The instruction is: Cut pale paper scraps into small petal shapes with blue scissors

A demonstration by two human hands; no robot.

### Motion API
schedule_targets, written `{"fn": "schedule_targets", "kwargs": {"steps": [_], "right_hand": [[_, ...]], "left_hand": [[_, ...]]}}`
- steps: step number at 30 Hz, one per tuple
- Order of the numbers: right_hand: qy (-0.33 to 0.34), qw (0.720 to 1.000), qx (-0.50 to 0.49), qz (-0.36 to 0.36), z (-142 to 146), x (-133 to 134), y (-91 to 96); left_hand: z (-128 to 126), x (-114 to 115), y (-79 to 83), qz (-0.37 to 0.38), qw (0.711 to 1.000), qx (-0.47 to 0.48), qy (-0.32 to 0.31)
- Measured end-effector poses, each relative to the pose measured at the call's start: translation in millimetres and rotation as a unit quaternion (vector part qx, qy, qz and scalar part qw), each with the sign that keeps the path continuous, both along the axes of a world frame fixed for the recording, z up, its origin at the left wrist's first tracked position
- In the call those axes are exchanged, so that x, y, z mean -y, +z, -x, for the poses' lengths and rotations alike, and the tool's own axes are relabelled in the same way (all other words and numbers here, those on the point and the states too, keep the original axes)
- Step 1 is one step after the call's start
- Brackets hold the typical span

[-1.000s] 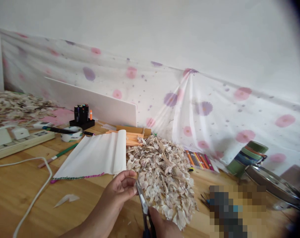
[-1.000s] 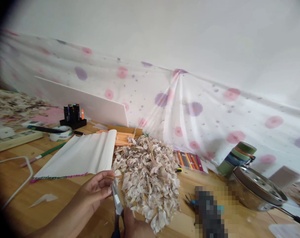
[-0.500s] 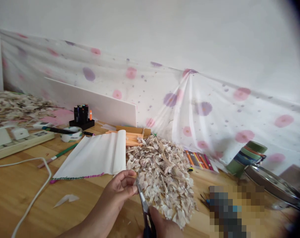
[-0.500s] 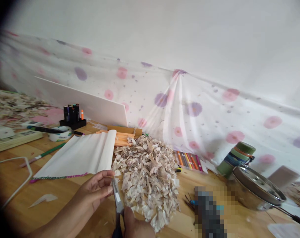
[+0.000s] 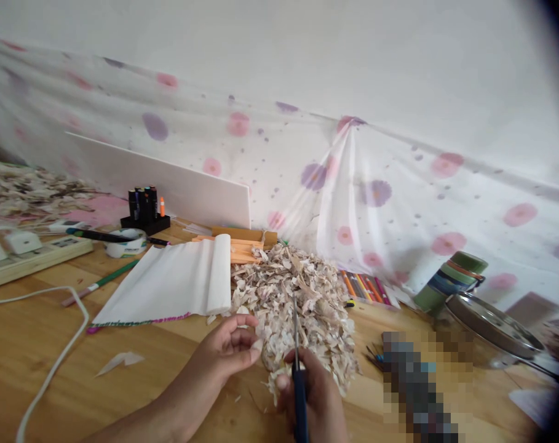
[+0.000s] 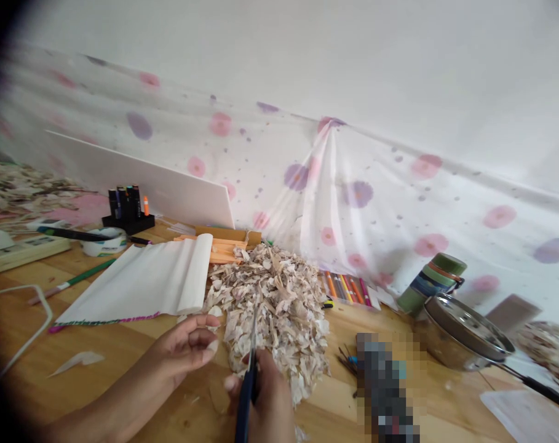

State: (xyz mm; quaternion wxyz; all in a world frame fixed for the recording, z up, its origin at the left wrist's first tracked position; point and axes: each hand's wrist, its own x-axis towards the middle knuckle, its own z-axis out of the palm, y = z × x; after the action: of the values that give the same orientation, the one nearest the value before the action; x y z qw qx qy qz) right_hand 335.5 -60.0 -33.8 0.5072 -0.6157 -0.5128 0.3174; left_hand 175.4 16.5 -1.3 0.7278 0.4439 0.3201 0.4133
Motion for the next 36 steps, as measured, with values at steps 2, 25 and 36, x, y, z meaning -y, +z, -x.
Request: {"fn": "schedule_targets", "kwargs": {"steps": [2, 25, 36], "right_hand": [[0.000, 0.990, -0.139, 0.005, 3.4, -1.2, 9.8], [-0.070, 0.979, -0.188, -0.022, 13.6, 2.4, 33.1], [-0.056, 0.971, -0.230, -0.010, 12.1, 2.0, 38.4]], "left_hand": [[-1.2, 3.1, -3.8, -0.017, 0.998, -0.027, -0.060], [-1.3, 4.2, -4.8, -0.073, 0.985, -0.104, -0.118], [0.6, 5.2, -4.2, -0.051, 0.993, -0.078, -0.076]]}}
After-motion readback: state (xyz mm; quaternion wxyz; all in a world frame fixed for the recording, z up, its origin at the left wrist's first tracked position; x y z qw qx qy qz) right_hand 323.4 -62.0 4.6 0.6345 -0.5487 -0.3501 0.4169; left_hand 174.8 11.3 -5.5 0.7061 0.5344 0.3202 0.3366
